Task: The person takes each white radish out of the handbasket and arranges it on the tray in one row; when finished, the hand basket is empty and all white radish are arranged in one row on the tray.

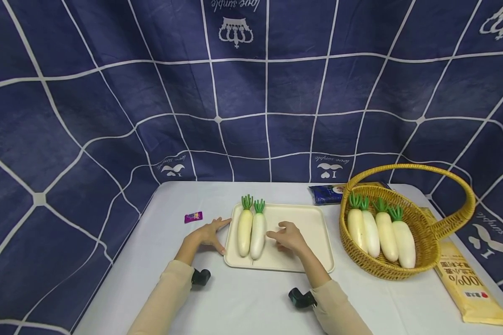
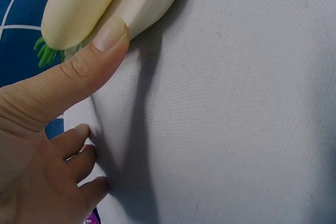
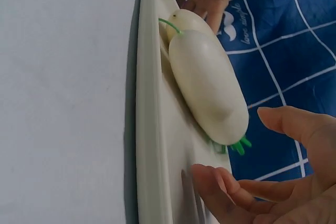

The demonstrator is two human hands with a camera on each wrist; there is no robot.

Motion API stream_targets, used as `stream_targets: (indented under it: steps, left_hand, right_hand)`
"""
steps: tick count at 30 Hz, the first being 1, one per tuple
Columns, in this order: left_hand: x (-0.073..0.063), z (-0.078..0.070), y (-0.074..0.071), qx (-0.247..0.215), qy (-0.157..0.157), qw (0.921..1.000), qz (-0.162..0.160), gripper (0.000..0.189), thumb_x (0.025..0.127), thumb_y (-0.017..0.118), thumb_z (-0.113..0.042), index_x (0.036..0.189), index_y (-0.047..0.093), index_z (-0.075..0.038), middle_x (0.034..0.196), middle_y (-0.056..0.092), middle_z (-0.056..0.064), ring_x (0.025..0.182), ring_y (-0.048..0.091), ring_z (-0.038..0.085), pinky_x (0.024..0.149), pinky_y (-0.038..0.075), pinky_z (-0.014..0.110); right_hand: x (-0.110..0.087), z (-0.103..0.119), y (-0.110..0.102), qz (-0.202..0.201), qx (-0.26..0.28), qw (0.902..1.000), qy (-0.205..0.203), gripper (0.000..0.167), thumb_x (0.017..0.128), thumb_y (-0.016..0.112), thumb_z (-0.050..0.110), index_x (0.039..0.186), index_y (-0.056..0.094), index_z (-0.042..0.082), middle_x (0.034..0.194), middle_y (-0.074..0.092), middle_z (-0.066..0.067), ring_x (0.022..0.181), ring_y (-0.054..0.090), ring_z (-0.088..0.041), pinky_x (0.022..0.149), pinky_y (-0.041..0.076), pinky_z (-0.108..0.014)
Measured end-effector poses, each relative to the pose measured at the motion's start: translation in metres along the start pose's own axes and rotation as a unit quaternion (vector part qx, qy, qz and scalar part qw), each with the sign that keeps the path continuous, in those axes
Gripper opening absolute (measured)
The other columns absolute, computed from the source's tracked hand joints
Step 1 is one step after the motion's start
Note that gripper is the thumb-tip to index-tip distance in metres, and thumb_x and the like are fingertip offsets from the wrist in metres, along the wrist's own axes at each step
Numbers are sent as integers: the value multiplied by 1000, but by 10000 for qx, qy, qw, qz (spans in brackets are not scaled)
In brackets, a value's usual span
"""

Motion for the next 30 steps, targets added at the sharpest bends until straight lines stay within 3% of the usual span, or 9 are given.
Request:
stream_targets:
  steps: [15,23,30]
  left_hand:
    - [-2,-1,-1,-49,-31,10000,11,109,57,88,-15,148,30,-13,153,13,25,140,7,45,108,9,66]
    - [-2,-2,0,-97,30,9999,36,109,57,89,-14,148,30,-12,153,13,26,141,7,44,109,8,66]
    - [-1,-1,0,-102,19,9999,25,109,56,89,-13,148,30,-12,153,13,25,141,6,44,109,8,65]
  right_hand:
    - [-31,-9,-49,-41,-33,9994,-328,65,82,72,21,131,43,-12,97,62,-20,74,65,-28,63,58,-37]
    - [-51,-8,-78,139,3,9974,-709,66,83,71,20,131,40,-14,98,61,-19,87,64,-30,69,58,-39]
    - [-67,-3,-110,155,55,9939,-1093,65,84,69,15,132,37,-16,100,60,-22,87,64,-37,69,58,-40]
Point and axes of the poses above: each hand's wrist, its own x-axis towards the middle knuckle, its own y-axis out of the palm, z = x × y, the point moved 5 cm from there along x, towards the middle knuckle
